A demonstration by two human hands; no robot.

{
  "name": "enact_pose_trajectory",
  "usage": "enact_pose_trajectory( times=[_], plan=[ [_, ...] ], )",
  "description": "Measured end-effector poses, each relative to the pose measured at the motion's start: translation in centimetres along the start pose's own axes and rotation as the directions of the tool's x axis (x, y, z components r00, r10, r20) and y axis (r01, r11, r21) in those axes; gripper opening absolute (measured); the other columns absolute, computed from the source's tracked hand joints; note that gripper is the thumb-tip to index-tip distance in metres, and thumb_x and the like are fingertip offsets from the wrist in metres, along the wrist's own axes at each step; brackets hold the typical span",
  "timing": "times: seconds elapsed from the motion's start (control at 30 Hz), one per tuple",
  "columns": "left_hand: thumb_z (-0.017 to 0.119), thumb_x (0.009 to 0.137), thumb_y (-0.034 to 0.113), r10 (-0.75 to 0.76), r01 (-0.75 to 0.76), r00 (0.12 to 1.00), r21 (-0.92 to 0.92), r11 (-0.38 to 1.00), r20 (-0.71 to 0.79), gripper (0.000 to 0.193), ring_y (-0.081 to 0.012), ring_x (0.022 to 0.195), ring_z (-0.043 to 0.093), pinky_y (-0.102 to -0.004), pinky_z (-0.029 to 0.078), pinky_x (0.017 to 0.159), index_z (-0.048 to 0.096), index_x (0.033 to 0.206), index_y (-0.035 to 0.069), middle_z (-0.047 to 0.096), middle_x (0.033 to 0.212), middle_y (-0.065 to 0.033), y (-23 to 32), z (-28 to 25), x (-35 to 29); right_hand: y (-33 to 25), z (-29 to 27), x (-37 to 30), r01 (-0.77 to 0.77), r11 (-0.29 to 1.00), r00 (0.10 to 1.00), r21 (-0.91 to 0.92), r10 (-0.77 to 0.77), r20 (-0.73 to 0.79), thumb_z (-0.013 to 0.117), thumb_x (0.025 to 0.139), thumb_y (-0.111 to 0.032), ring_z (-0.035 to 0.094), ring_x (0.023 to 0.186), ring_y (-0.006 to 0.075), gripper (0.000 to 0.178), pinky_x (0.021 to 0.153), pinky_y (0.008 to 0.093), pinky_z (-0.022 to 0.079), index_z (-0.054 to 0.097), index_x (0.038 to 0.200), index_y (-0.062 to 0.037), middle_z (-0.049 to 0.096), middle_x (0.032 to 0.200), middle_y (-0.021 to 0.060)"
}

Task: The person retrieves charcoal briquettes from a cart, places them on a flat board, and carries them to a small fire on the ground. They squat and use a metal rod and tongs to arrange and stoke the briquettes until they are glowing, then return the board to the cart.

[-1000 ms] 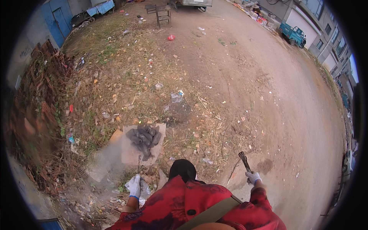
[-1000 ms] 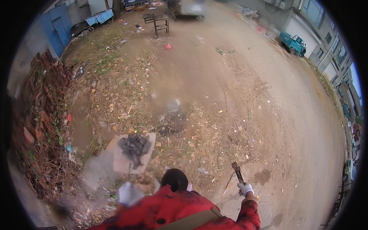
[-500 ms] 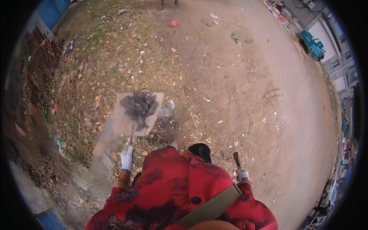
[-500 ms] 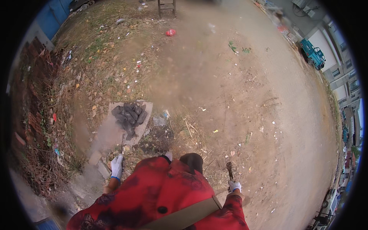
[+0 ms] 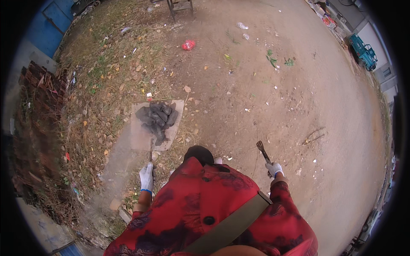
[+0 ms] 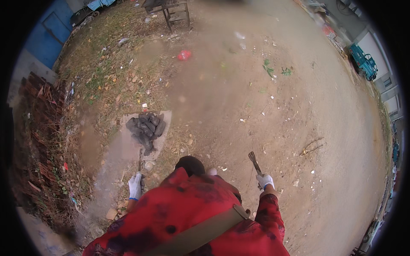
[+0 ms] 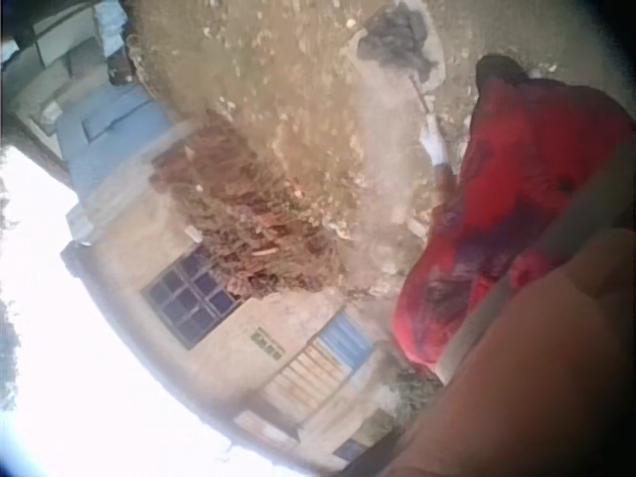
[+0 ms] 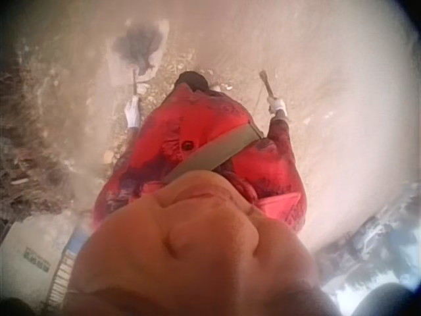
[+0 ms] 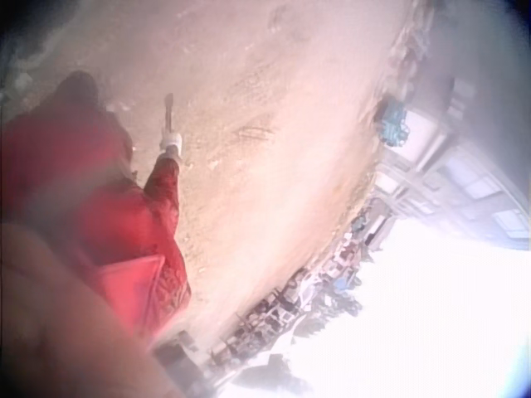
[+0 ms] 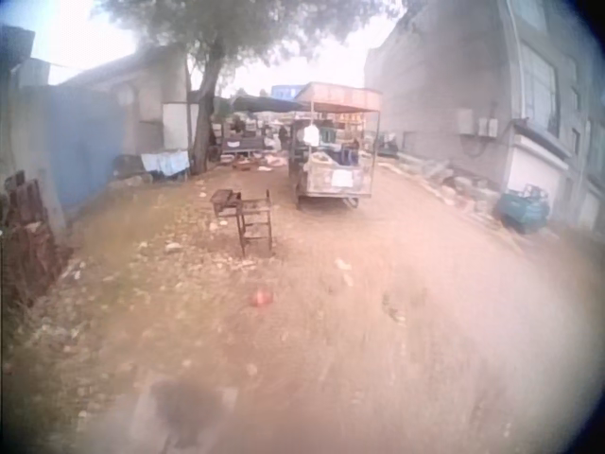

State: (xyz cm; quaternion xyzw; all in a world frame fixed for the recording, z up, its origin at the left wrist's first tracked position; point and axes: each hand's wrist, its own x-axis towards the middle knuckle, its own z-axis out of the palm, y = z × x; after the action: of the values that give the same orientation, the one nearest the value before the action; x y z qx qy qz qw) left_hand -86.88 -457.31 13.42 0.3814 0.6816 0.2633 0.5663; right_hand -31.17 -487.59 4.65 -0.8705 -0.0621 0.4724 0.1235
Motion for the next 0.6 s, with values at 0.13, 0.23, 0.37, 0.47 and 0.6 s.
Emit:
enact_pose_trajectory(
  times=[0.13, 0.23, 0.37, 0.47, 0.6],
  plan=[
    [0.059, 0.097, 0.043, -0.028, 0.029, 1.0, -0.027, 0.999, 0.004, 0.038, -0.0071, 0.038, 0.041, -0.0238, 0.031, 0.036, 0.065, 0.083, 0.008, 0.049, 0.053, 0.0021, 7.3, 9.1, 7.7, -24.8, -10.7, 8.1, 0.279, 0.959, 0.96, 0.053, -0.278, -0.035, 0.062, 0.089, -0.043, 0.062, 0.051, 0.0189, 0.045, 0.045, 0.0336, 0.051, 0.061, 0.104, -0.0004, 0.06, 0.068, 0.0085],
    [0.057, 0.097, 0.043, -0.04, 0.04, 0.999, -0.001, 0.999, 0.022, 0.039, -0.0076, 0.037, 0.041, -0.0245, 0.032, 0.035, 0.065, 0.083, 0.007, 0.049, 0.052, 0.001, 12.5, 15.8, 15.7, -36.2, -16.2, 15.8, 0.359, 0.929, 0.933, 0.088, -0.355, -0.058, 0.064, 0.088, -0.046, 0.059, 0.049, 0.0172, 0.047, 0.045, 0.0327, 0.05, 0.061, 0.103, -0.0011, 0.057, 0.065, 0.006],
    [0.056, 0.097, 0.042, -0.032, 0.029, 0.996, 0.036, 0.999, 0.087, 0.041, -0.0093, 0.039, 0.043, -0.0254, 0.033, 0.036, 0.064, 0.084, 0.004, 0.051, 0.053, -0.0005, 21.5, 25.2, 26.3, -40.2, -21.0, 24.0, 0.095, 0.995, 0.993, 0.029, -0.092, -0.077, 0.068, 0.085, -0.042, 0.062, 0.051, 0.0202, 0.045, 0.045, 0.0354, 0.05, 0.065, 0.099, 0.0007, 0.061, 0.067, 0.0096],
    [0.056, 0.097, 0.042, 0.004, -0.009, 0.994, 0.047, 0.999, 0.113, 0.041, -0.0098, 0.04, 0.045, -0.0255, 0.034, 0.037, 0.064, 0.085, 0.003, 0.051, 0.053, -0.0009, 30.0, 32.1, 33.0, -38.8, -24.1, 28.9, -0.11, 0.989, 0.994, -0.097, 0.108, -0.022, 0.07, 0.082, -0.037, 0.063, 0.052, 0.0208, 0.042, 0.046, 0.0362, 0.049, 0.066, 0.096, 0.002, 0.062, 0.067, 0.0102],
    [0.056, 0.097, 0.041, -0.026, 0.015, 0.989, 0.078, 0.997, 0.143, 0.041, -0.0088, 0.041, 0.045, -0.025, 0.034, 0.038, 0.064, 0.086, 0.003, 0.051, 0.054, 0.0, 41.2, 41.9, 42.0, -36.1, -26.3, 37.6, -0.282, 0.874, 0.956, -0.397, 0.289, -0.043, 0.071, 0.08, -0.039, 0.071, 0.066, 0.0243, 0.041, 0.058, 0.0411, 0.055, 0.072, 0.098, -0.0023, 0.072, 0.084, 0.0188]
  ],
)
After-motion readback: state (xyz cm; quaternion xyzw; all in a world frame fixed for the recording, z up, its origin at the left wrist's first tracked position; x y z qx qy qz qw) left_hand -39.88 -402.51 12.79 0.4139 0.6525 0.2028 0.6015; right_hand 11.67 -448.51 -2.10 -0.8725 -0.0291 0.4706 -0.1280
